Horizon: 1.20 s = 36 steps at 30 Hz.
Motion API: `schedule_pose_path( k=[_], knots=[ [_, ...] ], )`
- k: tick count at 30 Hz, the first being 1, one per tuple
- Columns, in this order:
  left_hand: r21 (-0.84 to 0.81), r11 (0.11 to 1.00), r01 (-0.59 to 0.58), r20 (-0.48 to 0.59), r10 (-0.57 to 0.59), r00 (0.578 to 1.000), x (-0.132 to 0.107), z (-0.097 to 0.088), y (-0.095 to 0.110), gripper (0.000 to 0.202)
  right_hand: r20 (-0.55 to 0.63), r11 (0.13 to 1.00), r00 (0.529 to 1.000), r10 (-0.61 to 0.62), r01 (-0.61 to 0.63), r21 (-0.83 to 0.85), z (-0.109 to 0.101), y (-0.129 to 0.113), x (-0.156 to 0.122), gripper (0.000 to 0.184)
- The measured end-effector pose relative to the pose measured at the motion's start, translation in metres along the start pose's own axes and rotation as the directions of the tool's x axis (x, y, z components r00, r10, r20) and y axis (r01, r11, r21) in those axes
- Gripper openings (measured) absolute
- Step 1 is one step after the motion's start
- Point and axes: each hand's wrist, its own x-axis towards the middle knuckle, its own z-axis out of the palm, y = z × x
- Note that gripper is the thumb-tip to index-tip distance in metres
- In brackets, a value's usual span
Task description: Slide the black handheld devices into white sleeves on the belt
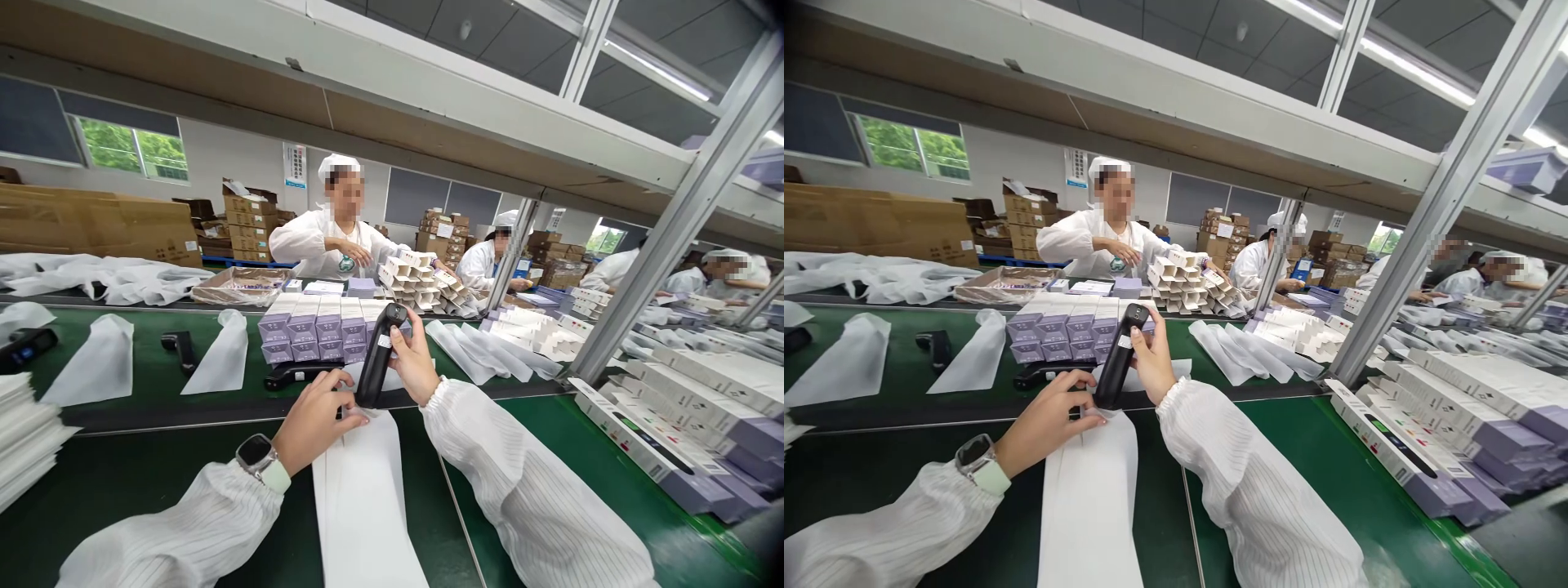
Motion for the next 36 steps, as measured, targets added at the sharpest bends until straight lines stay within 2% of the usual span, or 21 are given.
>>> schedule_pose_path(
  k=[4,6,13,15,16,17,19,20,21,23,25,27,28,29,30,31,32,33,34,35,36],
  knots=[
    [0.029,0.999,-0.023,0.008,0.023,1.000,0.000,-0.001,0.004,0.027,-0.080,0.992,0.989,-0.123,0.122,-0.009,-0.001,-0.013,-0.001,0.044],
    [0.046,0.998,-0.041,0.016,0.041,0.999,0.000,0.000,0.006,0.026,-0.081,0.990,0.987,-0.140,0.139,-0.026,-0.001,-0.016,-0.002,0.044],
    [-0.016,1.000,-0.007,0.013,0.008,1.000,0.000,-0.002,0.012,0.029,0.015,0.998,0.999,-0.032,0.033,-0.058,0.000,-0.003,-0.009,0.045],
    [-0.075,0.997,0.004,0.007,-0.004,1.000,0.004,-0.003,0.012,0.030,0.100,0.995,0.995,0.026,-0.015,-0.103,-0.005,-0.002,-0.009,0.043],
    [-0.107,0.994,0.021,-0.002,-0.022,1.000,0.006,-0.005,0.012,0.030,0.196,0.990,0.978,0.068,-0.042,-0.135,-0.008,-0.002,-0.008,0.042],
    [-0.140,0.988,0.059,-0.022,-0.063,0.998,0.008,-0.006,0.011,0.031,0.313,0.983,0.943,0.116,-0.065,-0.169,-0.012,-0.003,-0.008,0.042],
    [-0.206,0.966,0.159,-0.057,-0.174,0.983,0.012,-0.009,0.011,0.033,0.524,0.967,0.825,0.212,-0.098,-0.237,-0.021,-0.005,-0.008,0.048],
    [-0.236,0.957,0.167,-0.076,-0.189,0.979,0.014,-0.010,0.011,0.034,0.585,0.957,0.770,0.254,-0.112,-0.267,-0.026,-0.005,-0.008,0.053],
    [-0.263,0.948,0.179,-0.072,-0.204,0.976,0.015,-0.011,0.012,0.034,0.613,0.949,0.737,0.285,-0.125,-0.291,-0.030,-0.004,-0.009,0.058],
    [-0.303,0.932,0.199,-0.049,-0.224,0.973,0.016,-0.013,0.014,0.034,0.615,0.937,0.718,0.325,-0.155,-0.314,-0.034,0.001,-0.013,0.062],
    [-0.329,0.918,0.222,-0.004,-0.237,0.972,0.017,-0.014,0.016,0.035,0.645,0.931,0.673,0.360,-0.218,-0.293,-0.032,0.011,-0.023,0.055],
    [-0.353,0.910,0.219,0.030,-0.223,0.974,0.019,-0.014,0.018,0.037,0.700,0.914,0.593,0.398,-0.323,-0.246,-0.026,0.021,-0.037,0.042],
    [-0.361,0.910,0.206,0.036,-0.207,0.978,0.020,-0.013,0.019,0.038,0.699,0.899,0.583,0.414,-0.382,-0.213,-0.024,0.024,-0.044,0.036],
    [-0.366,0.911,0.189,0.036,-0.189,0.981,0.020,-0.012,0.020,0.038,0.669,0.886,0.609,0.426,-0.430,-0.172,-0.023,0.025,-0.049,0.034],
    [-0.369,0.914,0.170,0.034,-0.169,0.985,0.020,-0.011,0.020,0.036,0.605,0.882,0.668,0.434,-0.451,-0.135,-0.025,0.022,-0.052,0.035],
    [-0.373,0.915,0.156,0.033,-0.155,0.987,0.019,-0.010,0.020,0.033,0.501,0.892,0.751,0.429,-0.438,-0.108,-0.031,0.015,-0.051,0.036],
    [-0.378,0.913,0.155,0.042,-0.150,0.988,0.017,-0.008,0.019,0.031,0.362,0.915,0.843,0.398,-0.392,-0.092,-0.042,0.004,-0.048,0.037],
    [-0.385,0.907,0.168,0.070,-0.153,0.986,0.015,-0.006,0.017,0.032,0.224,0.941,0.916,0.334,-0.310,-0.134,-0.057,-0.010,-0.041,0.036],
    [-0.383,0.901,0.201,0.117,-0.168,0.979,0.013,-0.004,0.015,0.037,0.055,0.960,0.974,0.218,-0.204,-0.194,-0.075,-0.025,-0.031,0.036],
    [-0.364,0.898,0.247,0.173,-0.195,0.965,0.010,-0.002,0.012,0.041,-0.107,0.958,0.993,0.055,-0.082,-0.276,-0.096,-0.039,-0.019,0.037],
    [-0.326,0.897,0.297,0.229,-0.230,0.946,0.008,0.000,0.008,0.044,-0.244,0.920,0.957,-0.156,0.051,-0.389,-0.118,-0.051,-0.006,0.039]
  ],
)
